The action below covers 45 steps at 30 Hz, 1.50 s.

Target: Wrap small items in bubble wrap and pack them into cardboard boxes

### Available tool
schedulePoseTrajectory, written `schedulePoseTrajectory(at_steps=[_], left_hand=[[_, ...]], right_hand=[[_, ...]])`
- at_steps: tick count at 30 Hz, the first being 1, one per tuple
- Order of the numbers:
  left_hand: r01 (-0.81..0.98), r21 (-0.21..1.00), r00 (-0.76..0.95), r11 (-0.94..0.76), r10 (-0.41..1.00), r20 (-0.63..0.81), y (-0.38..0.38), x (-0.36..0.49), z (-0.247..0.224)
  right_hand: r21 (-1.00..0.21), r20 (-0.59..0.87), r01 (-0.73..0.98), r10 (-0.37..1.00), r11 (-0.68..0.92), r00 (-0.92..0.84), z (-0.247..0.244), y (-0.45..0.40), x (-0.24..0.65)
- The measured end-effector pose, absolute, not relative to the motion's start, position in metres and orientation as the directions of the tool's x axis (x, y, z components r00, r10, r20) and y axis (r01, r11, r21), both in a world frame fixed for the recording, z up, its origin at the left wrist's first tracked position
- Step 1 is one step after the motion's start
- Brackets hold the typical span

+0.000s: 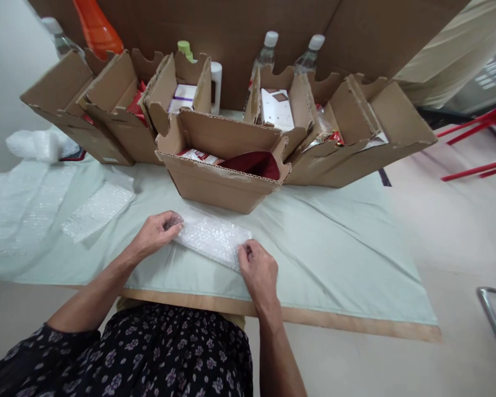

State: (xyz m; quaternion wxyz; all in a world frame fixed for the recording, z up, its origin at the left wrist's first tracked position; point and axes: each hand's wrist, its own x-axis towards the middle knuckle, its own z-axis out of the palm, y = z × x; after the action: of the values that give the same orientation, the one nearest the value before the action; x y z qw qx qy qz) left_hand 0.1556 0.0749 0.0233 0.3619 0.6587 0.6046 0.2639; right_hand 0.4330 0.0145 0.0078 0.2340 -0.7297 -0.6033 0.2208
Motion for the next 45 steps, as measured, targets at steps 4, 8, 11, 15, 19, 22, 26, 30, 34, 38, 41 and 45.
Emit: schedulePoseTrajectory(at_steps=[4, 8, 11, 15, 19, 22, 26, 30, 34, 38, 41, 45], left_hand=[[0.632, 0.774, 0.101, -0.036, 0.994, -0.036, 0.077, 0.156, 0.019], [0.767, 0.639, 0.089, -0.060, 0.996, -0.013, 0.082, 0.163, 0.012], [0.857, 0.509, 0.099, -0.084, 0.995, -0.002, 0.083, 0.168, 0.008], [0.915, 0.392, 0.074, -0.096, 0.995, 0.071, 0.082, 0.169, 0.006], [0.945, 0.319, 0.054, -0.076, 0.995, 0.078, 0.083, 0.165, 0.005], [0.945, 0.315, 0.071, -0.087, 0.996, 0.060, 0.084, 0.164, 0.004], [0.927, 0.360, 0.093, -0.109, 0.994, 0.061, 0.083, 0.166, 0.003], [0.887, 0.440, 0.122, -0.138, 0.990, 0.064, 0.077, 0.165, 0.001], [0.820, 0.561, 0.100, -0.111, 0.994, 0.050, 0.070, 0.162, 0.002], [0.712, 0.699, 0.069, -0.062, 0.997, 0.018, 0.064, 0.157, 0.005], [0.593, 0.805, 0.041, -0.008, 0.999, -0.021, 0.063, 0.148, 0.009], [0.542, 0.840, -0.014, -0.012, 1.000, 0.023, 0.076, 0.140, 0.026]], right_hand=[[-0.571, -0.010, 0.811, 0.989, -0.126, 0.147, 0.005, 0.021, 0.435], [-0.540, 0.009, 0.833, 0.989, -0.121, 0.149, -0.001, 0.024, 0.436], [-0.497, 0.035, 0.858, 0.984, -0.132, 0.172, -0.004, 0.023, 0.437], [-0.460, 0.173, 0.886, 0.972, -0.065, 0.161, -0.006, 0.027, 0.441], [-0.405, 0.211, 0.914, 0.973, 0.006, 0.088, -0.008, 0.041, 0.446], [-0.397, 0.185, 0.917, 0.982, 0.029, 0.049, -0.010, 0.050, 0.445], [-0.432, 0.172, 0.901, 0.984, 0.039, 0.039, -0.010, 0.049, 0.442], [-0.476, 0.141, 0.879, 0.985, -0.018, 0.096, -0.009, 0.049, 0.443], [-0.494, 0.055, 0.868, 0.995, -0.041, 0.078, -0.006, 0.058, 0.444], [-0.582, 0.022, 0.812, 0.998, -0.041, 0.066, 0.003, 0.060, 0.441], [-0.724, 0.009, 0.688, 0.997, -0.045, 0.074, 0.015, 0.047, 0.436], [-0.875, -0.031, 0.482, 0.999, -0.035, 0.017, 0.027, 0.013, 0.423]])
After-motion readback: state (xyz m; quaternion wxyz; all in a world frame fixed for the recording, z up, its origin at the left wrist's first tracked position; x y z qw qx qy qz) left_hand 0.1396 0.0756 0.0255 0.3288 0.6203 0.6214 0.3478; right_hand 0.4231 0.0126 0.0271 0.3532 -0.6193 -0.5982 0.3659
